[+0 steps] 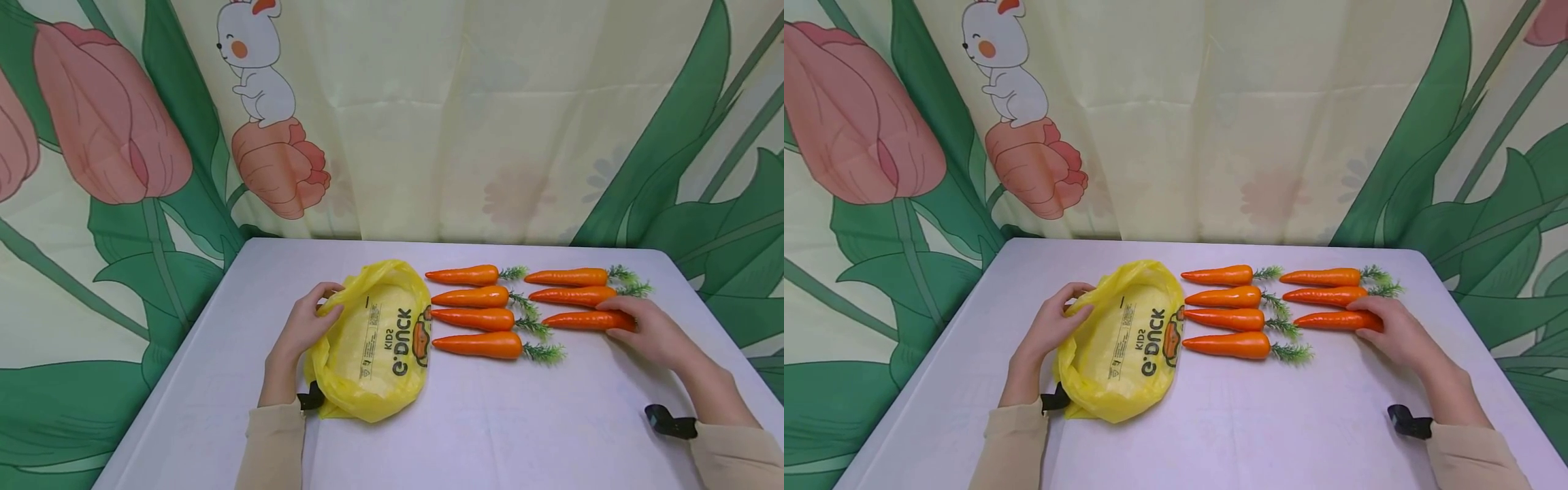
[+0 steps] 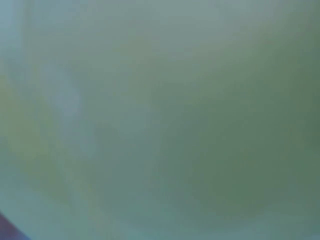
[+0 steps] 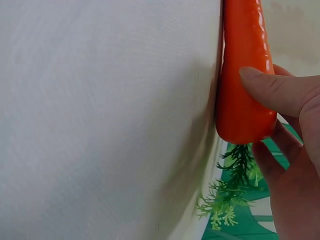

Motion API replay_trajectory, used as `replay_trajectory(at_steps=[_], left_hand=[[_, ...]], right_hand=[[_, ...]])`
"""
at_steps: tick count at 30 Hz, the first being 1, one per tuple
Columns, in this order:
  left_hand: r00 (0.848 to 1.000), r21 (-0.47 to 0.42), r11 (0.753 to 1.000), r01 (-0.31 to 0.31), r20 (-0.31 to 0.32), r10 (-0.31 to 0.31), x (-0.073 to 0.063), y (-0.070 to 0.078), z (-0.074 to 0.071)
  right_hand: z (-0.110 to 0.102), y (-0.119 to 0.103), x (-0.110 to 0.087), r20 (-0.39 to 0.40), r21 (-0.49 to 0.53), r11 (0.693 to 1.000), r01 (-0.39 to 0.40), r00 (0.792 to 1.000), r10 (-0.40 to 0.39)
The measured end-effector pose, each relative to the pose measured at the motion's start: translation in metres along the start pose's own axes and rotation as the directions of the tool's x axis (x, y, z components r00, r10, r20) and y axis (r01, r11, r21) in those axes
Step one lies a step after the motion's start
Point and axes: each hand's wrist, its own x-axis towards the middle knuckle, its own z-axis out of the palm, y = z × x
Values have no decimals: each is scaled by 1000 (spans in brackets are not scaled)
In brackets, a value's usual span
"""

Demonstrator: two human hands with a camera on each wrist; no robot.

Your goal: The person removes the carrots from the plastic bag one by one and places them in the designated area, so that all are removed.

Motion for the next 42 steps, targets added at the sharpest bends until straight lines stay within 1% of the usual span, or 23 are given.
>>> replay_trajectory(at_steps=[6,10,16,18,22,26,32,42], left_hand=[[1000,2,1000,15,-2,-15,-1,-1,0],[1000,0,1000,6,5,-6,0,-1,-1],[1000,-10,1000,-11,7,11,2,-1,0],[1000,-5,1000,-18,4,18,2,-1,0],[1000,-5,1000,-5,6,5,1,-1,0],[1000,-16,1000,11,10,-10,1,-1,1],[1000,-17,1000,0,6,0,0,-1,1],[1000,-14,1000,0,6,0,1,-1,1]], right_hand=[[-4,-1,-5,-17,2,1000,-16,1000,16],[-7,1,-11,-19,3,999,-39,999,39],[-7,6,-17,3,4,996,-92,996,92],[-7,6,-16,0,2,996,-90,996,90],[-6,5,-13,-18,-7,997,-71,997,71],[-5,5,-11,-23,-12,997,-72,997,72],[-6,3,-8,-17,-19,997,-76,997,75],[-6,2,-8,-13,-15,998,-65,998,65]])
